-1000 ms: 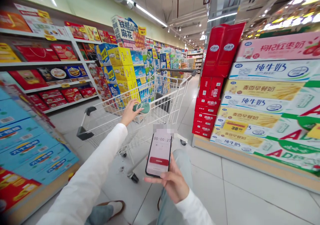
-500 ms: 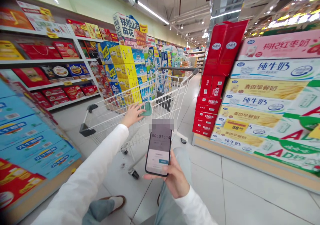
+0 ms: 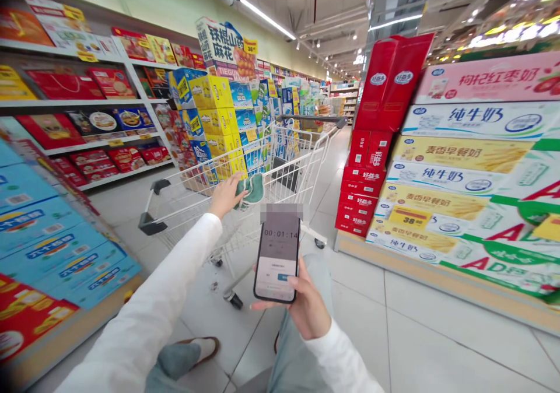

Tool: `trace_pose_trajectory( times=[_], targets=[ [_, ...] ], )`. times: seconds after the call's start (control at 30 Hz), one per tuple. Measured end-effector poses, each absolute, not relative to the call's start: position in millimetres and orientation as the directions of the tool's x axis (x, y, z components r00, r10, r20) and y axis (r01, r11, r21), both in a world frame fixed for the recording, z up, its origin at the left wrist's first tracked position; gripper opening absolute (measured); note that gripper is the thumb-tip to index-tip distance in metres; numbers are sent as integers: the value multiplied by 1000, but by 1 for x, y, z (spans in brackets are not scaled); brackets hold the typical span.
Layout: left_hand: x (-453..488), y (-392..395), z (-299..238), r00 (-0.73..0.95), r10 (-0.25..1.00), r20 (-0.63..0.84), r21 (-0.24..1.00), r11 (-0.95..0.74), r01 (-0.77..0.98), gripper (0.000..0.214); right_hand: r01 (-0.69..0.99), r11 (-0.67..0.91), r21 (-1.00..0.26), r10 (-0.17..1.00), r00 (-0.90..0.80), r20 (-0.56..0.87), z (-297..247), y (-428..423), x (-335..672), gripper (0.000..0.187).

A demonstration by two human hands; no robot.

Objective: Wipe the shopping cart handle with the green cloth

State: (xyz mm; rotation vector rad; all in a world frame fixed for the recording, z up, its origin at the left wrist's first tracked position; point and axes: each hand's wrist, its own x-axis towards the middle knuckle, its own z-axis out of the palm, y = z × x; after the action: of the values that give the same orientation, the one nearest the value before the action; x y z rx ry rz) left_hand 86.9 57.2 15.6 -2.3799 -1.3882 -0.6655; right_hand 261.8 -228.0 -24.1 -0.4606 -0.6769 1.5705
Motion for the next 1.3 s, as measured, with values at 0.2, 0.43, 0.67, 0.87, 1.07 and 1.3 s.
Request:
trace_pose_trajectory(
  times=[0.2,0.43,0.67,0.87,1.07,1.3],
  targets=[
    [88,43,24,378,661,648,5,-500,866,59,-753,-18,-658,991,-99,87,-19,-229,260,78],
    [94,-12,32,381,555,739,46,-607,794,52,-744,-15,-668,996,-70,55,-21,-230,255,83],
    [106,-66,39,439,790,429,713,-594,372,43,-768,-23,-641,991,-102,85,-24,-229,250,83],
    [116,-110,35,632,757,165,978,-209,-5,46,-753,-23,-658,991,-104,84,-27,-230,248,82],
    [115,-120,37,562,808,177,981,-189,-37,47,-753,-14,-658,993,-87,77,-26,-231,248,81],
    [116,-118,29,521,824,222,953,-295,61,44,-693,-46,-720,999,-36,-29,-32,-222,247,62]
  ],
)
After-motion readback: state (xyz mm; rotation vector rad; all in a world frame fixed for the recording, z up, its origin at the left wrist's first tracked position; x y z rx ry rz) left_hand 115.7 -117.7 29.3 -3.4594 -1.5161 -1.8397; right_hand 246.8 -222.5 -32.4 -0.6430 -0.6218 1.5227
